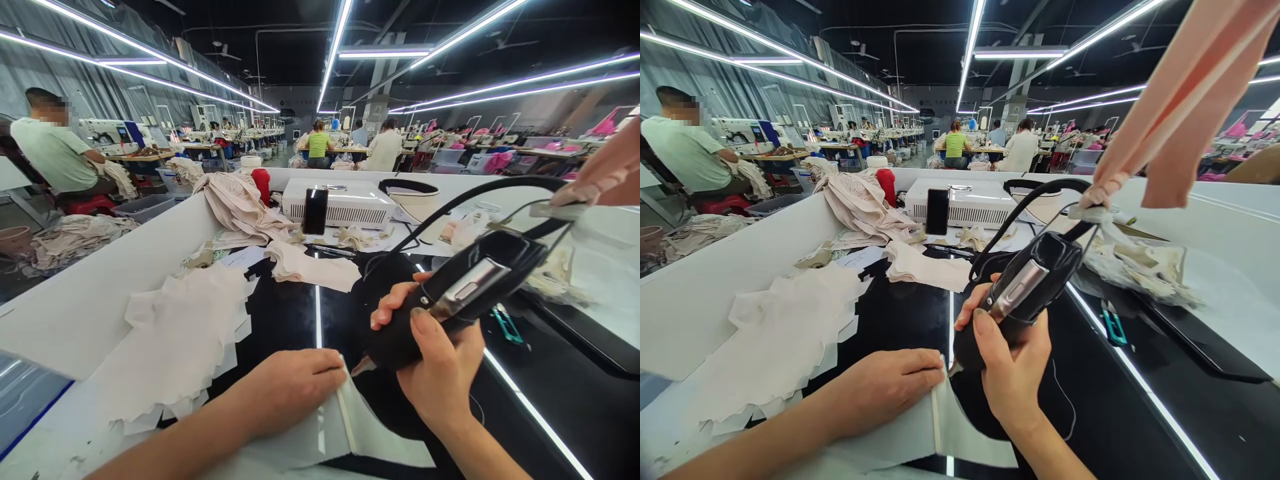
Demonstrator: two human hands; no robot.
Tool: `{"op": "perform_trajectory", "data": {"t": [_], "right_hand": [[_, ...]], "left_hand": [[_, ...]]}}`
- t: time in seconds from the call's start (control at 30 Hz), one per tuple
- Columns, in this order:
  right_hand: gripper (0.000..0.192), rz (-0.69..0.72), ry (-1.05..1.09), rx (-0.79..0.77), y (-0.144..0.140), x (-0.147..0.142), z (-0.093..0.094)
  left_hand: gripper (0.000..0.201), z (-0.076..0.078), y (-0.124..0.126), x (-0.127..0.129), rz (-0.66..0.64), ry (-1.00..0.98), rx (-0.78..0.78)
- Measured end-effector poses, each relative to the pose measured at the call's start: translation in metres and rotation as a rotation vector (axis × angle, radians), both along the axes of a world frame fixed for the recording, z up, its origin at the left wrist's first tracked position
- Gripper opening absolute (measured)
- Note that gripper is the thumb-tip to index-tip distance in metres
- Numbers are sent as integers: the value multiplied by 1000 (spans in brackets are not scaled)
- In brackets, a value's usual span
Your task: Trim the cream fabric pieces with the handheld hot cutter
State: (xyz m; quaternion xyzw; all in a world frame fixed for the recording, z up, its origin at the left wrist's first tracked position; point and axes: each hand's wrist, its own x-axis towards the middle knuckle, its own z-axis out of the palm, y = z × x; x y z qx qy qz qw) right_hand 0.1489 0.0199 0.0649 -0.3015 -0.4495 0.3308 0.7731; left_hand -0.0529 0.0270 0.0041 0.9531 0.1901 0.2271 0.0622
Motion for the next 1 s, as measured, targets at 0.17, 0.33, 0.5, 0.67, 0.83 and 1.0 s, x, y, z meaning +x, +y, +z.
{"op": "perform_trajectory", "data": {"t": [0.17, 0.33, 0.5, 0.67, 0.83, 1.0], "right_hand": [[28, 9, -10, -14, -5, 0, -5], [31, 13, 0, -17, -7, 3, -2], [36, -2, 45, 0, -13, 8, 5], [36, 11, 41, -14, -15, 9, 2], [35, 33, 10, 9, -15, 6, -2], [32, 24, -22, 21, -17, 2, -3]], "left_hand": [[24, -3, 1, -1, 7, 4, -4], [23, -2, 3, -3, -18, -17, 31], [21, 11, -2, 1, -42, -39, 56], [14, 13, -9, 7, -81, 22, 52], [11, 11, -12, 3, -57, 10, 26], [13, 11, -15, 0, -47, 9, 42]]}}
